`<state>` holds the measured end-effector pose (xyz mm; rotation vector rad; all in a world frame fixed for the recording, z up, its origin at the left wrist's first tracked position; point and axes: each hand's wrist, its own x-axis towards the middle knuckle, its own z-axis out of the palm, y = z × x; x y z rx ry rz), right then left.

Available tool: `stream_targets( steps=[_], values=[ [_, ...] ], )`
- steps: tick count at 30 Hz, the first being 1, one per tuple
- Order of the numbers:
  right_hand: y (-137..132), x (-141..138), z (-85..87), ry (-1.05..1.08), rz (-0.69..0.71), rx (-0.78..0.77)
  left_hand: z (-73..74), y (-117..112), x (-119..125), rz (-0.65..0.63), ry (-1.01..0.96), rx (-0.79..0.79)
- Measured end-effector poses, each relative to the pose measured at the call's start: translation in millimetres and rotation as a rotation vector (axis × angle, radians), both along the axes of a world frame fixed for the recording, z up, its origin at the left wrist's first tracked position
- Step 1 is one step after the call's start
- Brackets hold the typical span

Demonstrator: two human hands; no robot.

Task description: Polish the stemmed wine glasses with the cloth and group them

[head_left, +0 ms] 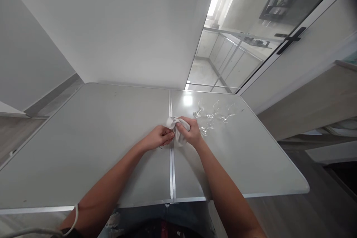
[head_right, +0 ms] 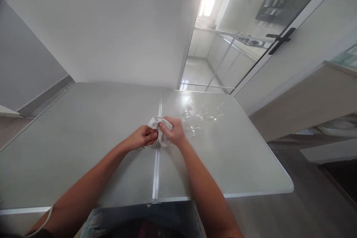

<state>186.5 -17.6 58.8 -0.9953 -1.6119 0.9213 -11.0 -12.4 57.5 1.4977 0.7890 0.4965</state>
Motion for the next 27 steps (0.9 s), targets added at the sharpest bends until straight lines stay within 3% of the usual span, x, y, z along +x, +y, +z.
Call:
stream_targets(
  steps=[2, 6, 10, 12, 15, 21, 27],
  values=[
    [3, 1, -3.8, 0.166, -0.074, -0.134, 3.2, -3, 2, -0.014, 0.047, 0.056],
    [9, -7, -12.2, 0.693, -0.162, -0.4, 5.2, -2, 1, -0.035, -0.007, 0.13],
    [5, -30, -20.1, 0.806, -0.086, -0.446, -8.2, 6, 6, 0.153, -0.079, 0.185],
    [1, -40, -26.2, 0.714, -0.12, -0.369, -17.4, 10, 9, 0.273, -0.057, 0.274],
    [-3, -47, -36.3, 0.394, -0.188, -0.177, -26.2, 13, 10, 0.416, 0.02, 0.419],
    [-4, -45, -49.5, -0.115, -0.212, -0.037, -27.8, 9, 8, 0.471, 0.204, 0.492],
    [-10, -53, -48.1, -0.302, -0.154, 0.122, -28.7, 14, 2, 0.578, 0.293, 0.481]
  ],
)
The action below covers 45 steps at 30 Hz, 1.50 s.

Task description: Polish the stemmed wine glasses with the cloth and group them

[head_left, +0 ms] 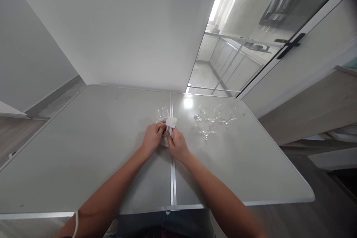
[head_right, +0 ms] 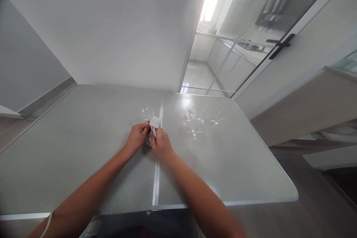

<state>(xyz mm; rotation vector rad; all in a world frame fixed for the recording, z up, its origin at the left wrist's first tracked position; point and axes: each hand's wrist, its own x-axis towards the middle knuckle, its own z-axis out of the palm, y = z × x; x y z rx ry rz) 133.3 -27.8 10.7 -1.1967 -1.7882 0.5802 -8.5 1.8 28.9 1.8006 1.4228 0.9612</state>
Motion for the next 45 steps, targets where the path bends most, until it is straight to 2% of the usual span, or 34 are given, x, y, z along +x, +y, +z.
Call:
stream_targets(
  steps=[2, 5, 8, 10, 13, 16, 18, 23, 26, 28, 31, 35, 37, 39, 42, 45],
  values=[
    [-2, 0, 3.5, 0.012, 0.043, 0.057, -0.1, 2, -3, 0.036, -0.066, 0.003],
    [-3, 4, 9.8, 0.057, 0.037, 0.107, -1.9, 4, -5, 0.053, -0.155, -0.011],
    [-3, 11, 16.0, 0.151, 0.016, 0.109, -4.8, 6, -5, 0.059, -0.131, -0.012],
    [-3, 13, 20.1, 0.327, -0.065, 0.029, -5.7, 6, -4, 0.022, -0.09, 0.007],
    [-1, 10, 25.5, 0.703, -0.18, -0.16, -4.2, 2, 0, -0.062, -0.078, 0.032],
    [1, 2, 27.5, 1.027, -0.078, -0.324, -0.9, -3, 5, -0.167, -0.12, 0.021],
    [2, 1, 27.1, 1.153, 0.002, -0.42, 2.0, -6, 7, -0.267, -0.21, -0.047],
    [5, 19, 27.0, 1.133, 0.126, -0.62, 14.1, -10, 2, -0.593, -0.474, -0.515],
    [10, 31, 27.6, 1.167, 0.072, -0.604, 20.8, -12, -2, -0.721, -0.539, -0.702],
    [12, 36, 28.0, 1.212, 0.019, -0.545, 23.3, -12, -4, -0.739, -0.543, -0.711],
    [12, 43, 30.3, 1.21, 0.008, -0.387, 24.9, -12, -4, -0.725, -0.508, -0.628],
    [8, 59, 38.5, 0.962, 0.081, -0.106, 27.5, -10, -6, -0.712, -0.433, -0.611],
    [6, 66, 42.0, 0.855, 0.131, -0.049, 29.7, -9, -8, -0.706, -0.404, -0.62],
    [6, 67, 42.8, 0.922, 0.169, -0.08, 31.4, -9, -10, -0.744, -0.388, -0.63],
    [6, 58, 39.5, 1.154, 0.174, -0.244, 29.8, -11, -9, -0.822, -0.407, -0.639],
    [5, 42, 34.6, 1.179, 0.11, -0.441, 24.2, -13, -4, -0.754, -0.533, -0.624]
  ],
)
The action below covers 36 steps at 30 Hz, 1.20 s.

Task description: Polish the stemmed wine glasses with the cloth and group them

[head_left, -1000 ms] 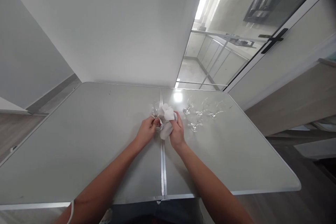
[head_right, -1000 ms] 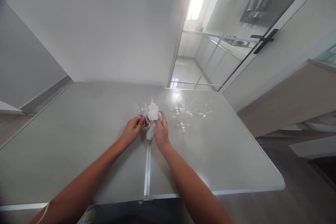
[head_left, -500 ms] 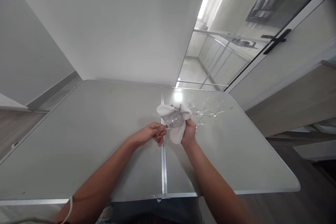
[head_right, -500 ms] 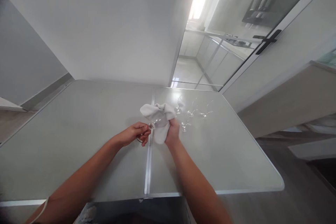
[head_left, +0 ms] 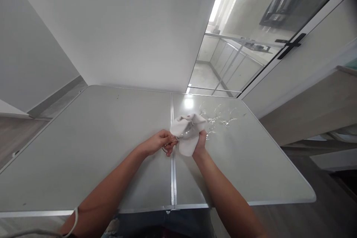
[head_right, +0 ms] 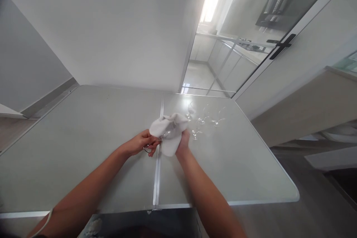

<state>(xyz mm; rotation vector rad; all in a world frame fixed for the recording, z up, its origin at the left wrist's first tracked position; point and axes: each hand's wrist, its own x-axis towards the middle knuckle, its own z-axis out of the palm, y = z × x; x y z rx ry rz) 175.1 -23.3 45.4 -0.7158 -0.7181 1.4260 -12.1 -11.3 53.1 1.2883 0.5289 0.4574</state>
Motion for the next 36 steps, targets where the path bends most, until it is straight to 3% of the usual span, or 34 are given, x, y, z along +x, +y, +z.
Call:
stream_targets(
  steps=[3, 5, 9, 14, 16, 22, 29, 36],
  values=[
    [-3, -16, -4.1, -0.067, 0.067, -0.119, -3.7, 0, 8, 0.2, -0.07, -0.075],
    [-4, -27, -7.6, -0.078, 0.073, -0.119, -4.5, 1, 12, 0.328, -0.077, -0.082],
    [-4, -44, -18.9, -0.234, -0.022, 0.024, -8.9, 7, 12, 0.558, -0.073, 0.001],
    [-6, -45, -24.3, -0.718, -0.054, 0.267, -18.8, 14, 6, 0.869, 0.113, 0.329],
    [-9, -42, -19.4, -0.78, -0.047, 0.325, -20.1, 13, 6, 0.909, 0.132, 0.393],
    [-12, -37, -8.7, -0.843, -0.103, 0.451, -21.8, 12, 6, 0.954, 0.07, 0.333],
    [-12, -34, -7.4, -0.722, -0.263, 0.383, -26.8, 17, 5, 1.016, -0.068, 0.267],
    [-10, -31, -7.5, -0.613, -0.197, 0.29, -26.6, 14, 7, 1.027, 0.033, 0.354]
  ],
)
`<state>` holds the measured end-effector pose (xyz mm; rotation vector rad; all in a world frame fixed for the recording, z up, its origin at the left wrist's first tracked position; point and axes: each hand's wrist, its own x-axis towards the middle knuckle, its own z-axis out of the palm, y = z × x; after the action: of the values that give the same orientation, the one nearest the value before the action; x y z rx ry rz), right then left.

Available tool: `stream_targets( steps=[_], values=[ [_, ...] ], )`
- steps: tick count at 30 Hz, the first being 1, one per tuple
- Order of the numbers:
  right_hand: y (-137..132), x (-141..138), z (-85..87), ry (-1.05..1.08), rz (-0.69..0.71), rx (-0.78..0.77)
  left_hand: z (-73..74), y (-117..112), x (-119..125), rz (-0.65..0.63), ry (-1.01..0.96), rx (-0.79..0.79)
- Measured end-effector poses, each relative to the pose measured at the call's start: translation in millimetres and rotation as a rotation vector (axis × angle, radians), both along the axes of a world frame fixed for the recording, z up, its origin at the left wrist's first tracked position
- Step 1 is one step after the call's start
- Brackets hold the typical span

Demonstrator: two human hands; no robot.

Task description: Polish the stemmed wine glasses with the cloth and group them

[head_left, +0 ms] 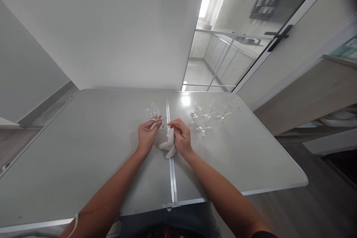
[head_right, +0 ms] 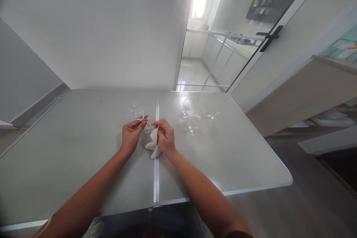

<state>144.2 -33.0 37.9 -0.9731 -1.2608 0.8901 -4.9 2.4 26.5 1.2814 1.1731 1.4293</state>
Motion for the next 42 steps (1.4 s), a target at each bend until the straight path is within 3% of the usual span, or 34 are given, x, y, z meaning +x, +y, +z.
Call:
stream_targets(
  steps=[5, 8, 11, 17, 23, 27, 30, 32, 34, 37, 39, 42],
  values=[
    [5, -2, -10.9, -0.243, -0.097, -0.051, -0.1, -3, 2, -0.008, 0.103, 0.023],
    [6, -5, -13.1, -0.495, -0.167, -0.003, -2.3, -5, 4, -0.043, 0.109, 0.042],
    [7, -7, -11.3, -0.582, -0.19, 0.061, -5.3, -5, 5, -0.101, 0.12, 0.112],
    [12, -5, -5.3, -0.438, -0.032, 0.1, -6.9, -3, 6, -0.186, 0.011, 0.145],
    [8, -2, -1.7, -0.391, 0.016, 0.055, -1.9, -1, 4, -0.296, 0.015, 0.214],
    [8, 0, 2.7, -0.35, 0.041, 0.103, 3.8, -6, 3, -0.336, -0.007, 0.313],
    [5, 1, 15.3, -0.267, 0.019, 0.117, 4.8, -9, 2, -0.36, -0.025, 0.319],
    [-6, 5, 30.6, -0.21, -0.033, 0.114, 0.8, -7, 2, -0.278, -0.019, 0.289],
    [-25, 20, 48.5, -0.204, -0.15, 0.107, -6.6, -5, 1, -0.196, 0.071, 0.226],
    [-61, 68, 67.2, -0.345, -0.464, 0.047, -18.5, 0, 0, -0.254, 0.366, 0.089],
    [-75, 114, 66.0, -0.519, -0.669, -0.045, -23.3, 1, 1, -0.323, 0.522, 0.042],
    [-71, 181, 42.8, -0.721, -0.749, -0.247, -25.3, 2, 3, -0.344, 0.607, 0.043]
  ],
)
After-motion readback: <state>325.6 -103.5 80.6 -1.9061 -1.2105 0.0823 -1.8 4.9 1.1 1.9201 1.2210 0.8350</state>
